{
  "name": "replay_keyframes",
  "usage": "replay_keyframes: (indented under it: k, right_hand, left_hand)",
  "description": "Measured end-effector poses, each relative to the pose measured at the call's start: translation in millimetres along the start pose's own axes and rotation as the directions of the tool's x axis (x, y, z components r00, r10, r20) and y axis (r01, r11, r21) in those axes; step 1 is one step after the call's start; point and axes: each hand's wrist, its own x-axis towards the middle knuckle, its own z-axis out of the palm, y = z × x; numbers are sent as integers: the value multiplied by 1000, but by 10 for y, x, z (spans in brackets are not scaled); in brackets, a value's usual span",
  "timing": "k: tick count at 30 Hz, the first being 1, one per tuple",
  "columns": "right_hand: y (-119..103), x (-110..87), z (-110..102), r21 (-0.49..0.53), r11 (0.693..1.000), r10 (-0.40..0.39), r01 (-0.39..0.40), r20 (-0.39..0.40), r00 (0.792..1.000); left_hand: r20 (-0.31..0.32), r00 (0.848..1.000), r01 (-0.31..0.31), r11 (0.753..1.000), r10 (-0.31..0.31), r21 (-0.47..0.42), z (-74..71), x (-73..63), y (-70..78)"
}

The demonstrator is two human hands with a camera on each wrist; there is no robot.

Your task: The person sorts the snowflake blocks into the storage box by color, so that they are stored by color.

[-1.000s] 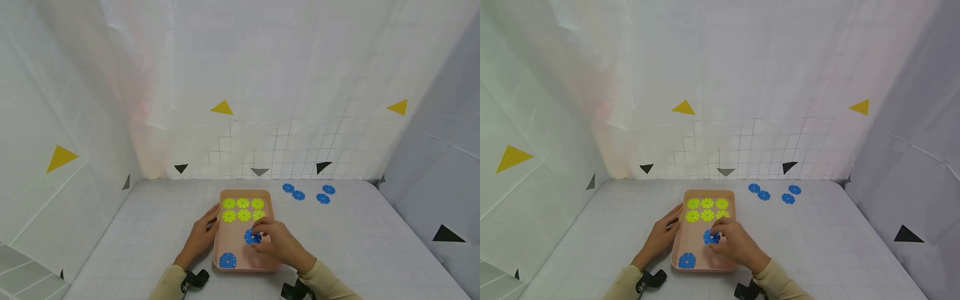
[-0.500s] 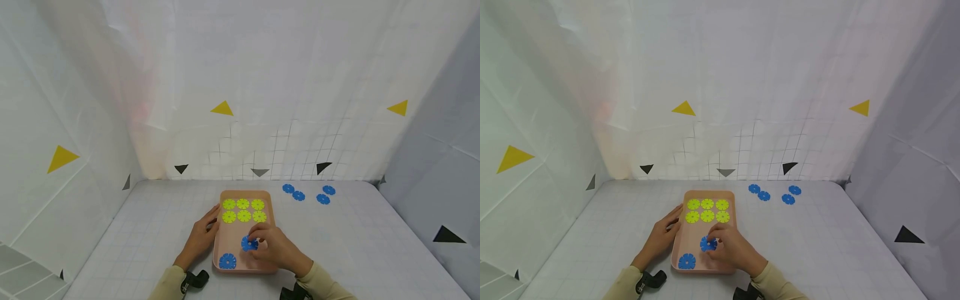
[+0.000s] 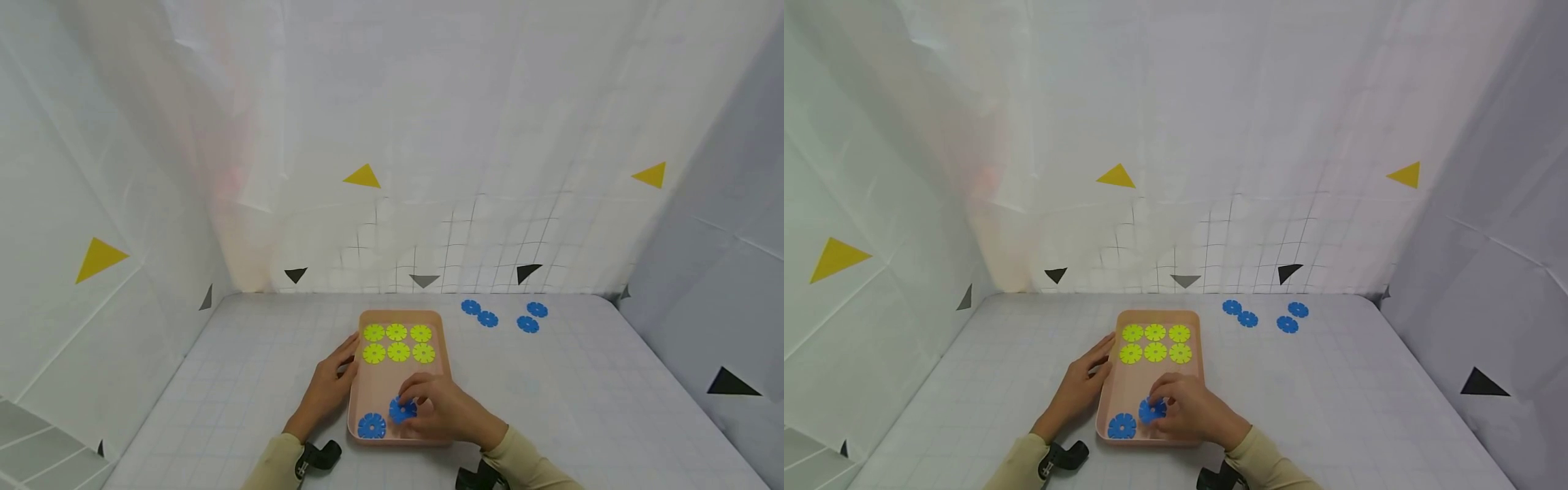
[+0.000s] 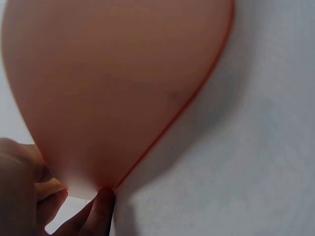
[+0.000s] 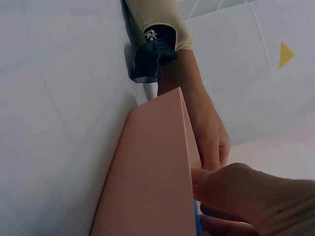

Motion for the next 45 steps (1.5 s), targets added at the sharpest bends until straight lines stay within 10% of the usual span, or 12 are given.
replay_keyframes:
  k: [45]
  right_hand:
    - [148, 22, 97, -7, 997, -78, 79, 108, 991]
  left_hand:
    - [-2, 1000, 1, 1000, -1, -14, 3, -1, -15]
